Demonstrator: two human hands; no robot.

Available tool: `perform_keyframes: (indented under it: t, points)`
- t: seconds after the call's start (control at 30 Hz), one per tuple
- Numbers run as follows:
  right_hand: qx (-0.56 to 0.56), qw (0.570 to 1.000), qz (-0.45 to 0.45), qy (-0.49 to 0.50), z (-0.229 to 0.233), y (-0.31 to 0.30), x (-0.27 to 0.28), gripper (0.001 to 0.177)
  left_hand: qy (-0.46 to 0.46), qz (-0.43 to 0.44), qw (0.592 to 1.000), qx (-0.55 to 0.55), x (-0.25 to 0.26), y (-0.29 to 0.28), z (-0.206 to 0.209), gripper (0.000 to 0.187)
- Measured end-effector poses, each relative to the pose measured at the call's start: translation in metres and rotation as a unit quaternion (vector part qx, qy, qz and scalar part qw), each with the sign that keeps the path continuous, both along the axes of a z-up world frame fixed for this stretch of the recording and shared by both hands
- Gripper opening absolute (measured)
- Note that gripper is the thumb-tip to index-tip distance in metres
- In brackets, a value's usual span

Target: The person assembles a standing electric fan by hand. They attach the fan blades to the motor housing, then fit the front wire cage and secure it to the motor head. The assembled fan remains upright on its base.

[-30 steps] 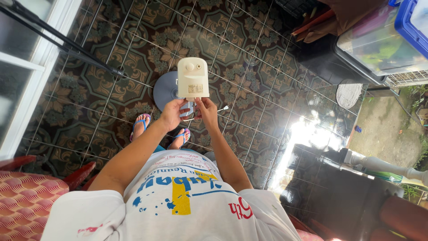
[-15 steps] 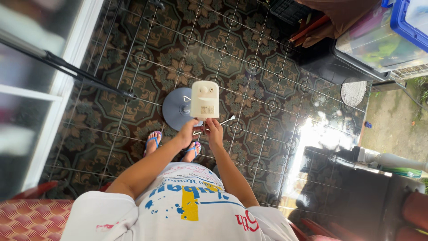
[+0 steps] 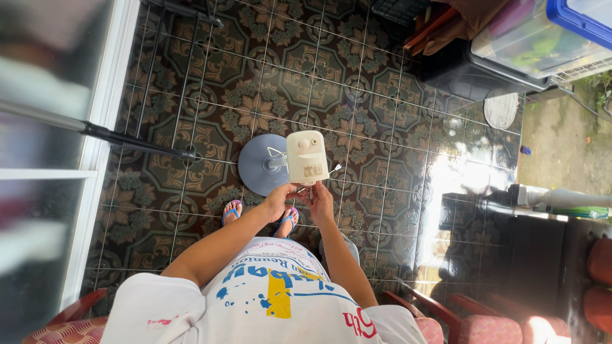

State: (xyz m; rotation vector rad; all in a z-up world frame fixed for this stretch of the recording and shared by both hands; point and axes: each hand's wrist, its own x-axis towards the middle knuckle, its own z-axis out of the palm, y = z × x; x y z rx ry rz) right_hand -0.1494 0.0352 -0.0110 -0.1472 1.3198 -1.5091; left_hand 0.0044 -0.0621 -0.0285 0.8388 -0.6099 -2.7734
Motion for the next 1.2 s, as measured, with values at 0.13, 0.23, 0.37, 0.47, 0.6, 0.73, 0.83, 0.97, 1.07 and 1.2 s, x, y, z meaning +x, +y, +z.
perform_keyframes:
  t: [0.13,0.23,0.37,0.47,0.6,0.73,0.83,0.97,1.07,1.2]
  points:
    - [0.032,0.999,-0.043,0.002,0.021,-0.008,0.010,0.042,0.048,-0.002,0.999,0.006,-0.003,-0.005,-0.016,0.038]
    - [0.053,0.994,-0.082,-0.041,0.021,-0.013,0.019,0.045,0.030,0.017,0.999,0.031,-0.009,0.002,-0.029,0.035]
    - [0.018,0.992,-0.112,-0.053,0.011,-0.019,0.029,0.046,-0.011,0.042,0.997,0.067,-0.011,0.008,-0.033,0.027]
    - [0.021,0.993,-0.111,-0.026,0.006,-0.017,0.031,0.048,-0.020,0.029,0.998,0.047,-0.005,0.011,-0.021,0.030]
    - [0.075,0.993,-0.092,-0.004,0.001,-0.019,0.025,0.045,-0.017,0.004,1.000,0.002,0.003,0.006,0.009,0.034]
    - [0.094,0.991,-0.097,-0.021,-0.015,-0.017,0.020,0.047,-0.058,-0.028,0.997,-0.030,0.007,0.006,0.030,0.043]
    - [0.075,0.987,-0.114,-0.079,-0.028,-0.018,0.018,0.046,-0.044,-0.023,0.997,-0.066,0.008,0.008,0.034,0.046]
    - [0.093,0.982,-0.115,-0.116,-0.030,-0.021,0.018,0.046,0.020,0.006,0.991,-0.136,0.011,0.003,0.030,0.045]
    - [0.070,0.989,-0.076,-0.104,-0.013,-0.020,0.021,0.047,-0.111,-0.098,0.985,-0.087,0.019,-0.006,0.020,0.047]
    - [0.078,0.994,0.059,0.043,0.025,-0.011,0.025,0.049,-0.015,-0.035,0.999,-0.015,0.022,-0.001,0.002,0.049]
